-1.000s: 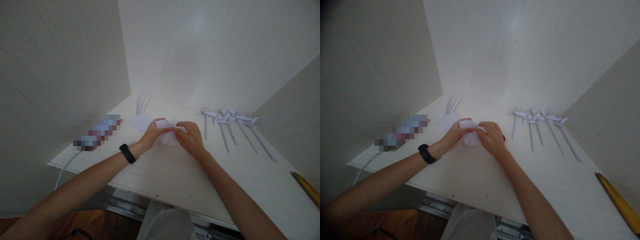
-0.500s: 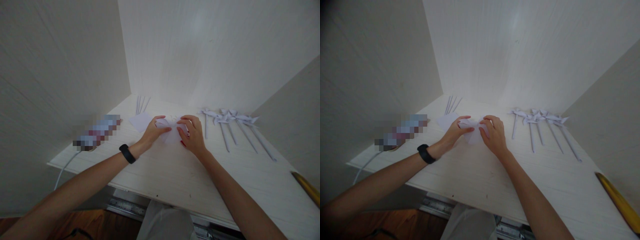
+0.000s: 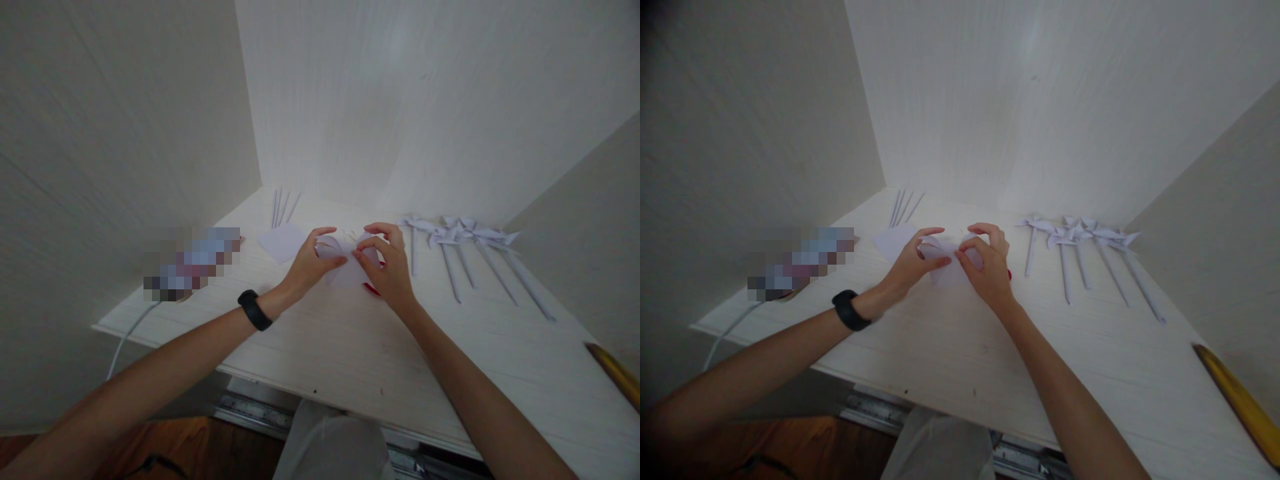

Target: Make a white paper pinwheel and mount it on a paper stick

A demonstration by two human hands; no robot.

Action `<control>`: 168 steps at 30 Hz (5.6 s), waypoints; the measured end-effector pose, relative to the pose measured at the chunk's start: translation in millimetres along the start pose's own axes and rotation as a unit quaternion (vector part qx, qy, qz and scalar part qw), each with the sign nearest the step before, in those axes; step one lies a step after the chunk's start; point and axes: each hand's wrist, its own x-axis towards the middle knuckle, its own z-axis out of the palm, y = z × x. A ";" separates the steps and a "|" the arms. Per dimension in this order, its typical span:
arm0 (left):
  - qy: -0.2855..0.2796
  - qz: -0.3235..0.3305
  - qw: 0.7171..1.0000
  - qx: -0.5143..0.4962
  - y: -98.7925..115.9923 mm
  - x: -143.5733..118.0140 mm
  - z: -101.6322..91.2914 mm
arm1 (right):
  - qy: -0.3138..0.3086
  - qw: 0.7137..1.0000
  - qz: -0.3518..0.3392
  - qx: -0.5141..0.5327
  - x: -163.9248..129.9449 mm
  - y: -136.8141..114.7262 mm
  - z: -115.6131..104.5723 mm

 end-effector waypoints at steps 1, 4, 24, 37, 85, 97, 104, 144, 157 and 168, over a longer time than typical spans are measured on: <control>0.001 0.001 1.000 -0.001 0.3 -0.2 0.2 | 0.000 1.000 0.001 0.001 0.0 -0.2 0.0; 0.014 0.001 1.000 -0.006 0.7 -0.3 0.6 | 0.004 1.000 0.001 0.002 -0.4 -0.7 -0.1; 0.005 -0.030 0.998 -0.047 4.7 -1.9 2.9 | 0.027 1.000 -0.010 0.002 -2.8 -2.6 1.2; 0.005 -0.027 0.998 -0.058 4.0 -1.5 2.1 | 0.023 1.000 -0.020 0.005 -2.3 -2.6 -1.4; 0.004 -0.024 0.999 -0.038 8.9 -0.4 1.3 | -0.190 0.850 0.231 0.433 6.5 17.0 -7.6; -0.007 -0.013 0.999 -0.029 5.9 -0.6 0.8 | -0.181 0.864 0.223 0.413 6.0 14.1 -4.1; -0.006 0.007 1.000 -0.007 3.7 0.2 0.6 | -0.173 0.886 0.209 0.376 6.5 8.3 -2.7; -0.031 0.020 0.999 -0.007 6.6 -1.0 0.3 | -0.176 0.864 0.232 0.410 4.7 10.9 -0.2; -0.029 0.032 0.999 -0.008 6.8 -1.0 0.5 | -0.163 0.880 0.220 0.389 4.4 9.3 2.3; -0.029 0.035 0.999 -0.003 7.6 -1.1 0.0 | -0.160 0.881 0.221 0.386 4.0 5.4 1.3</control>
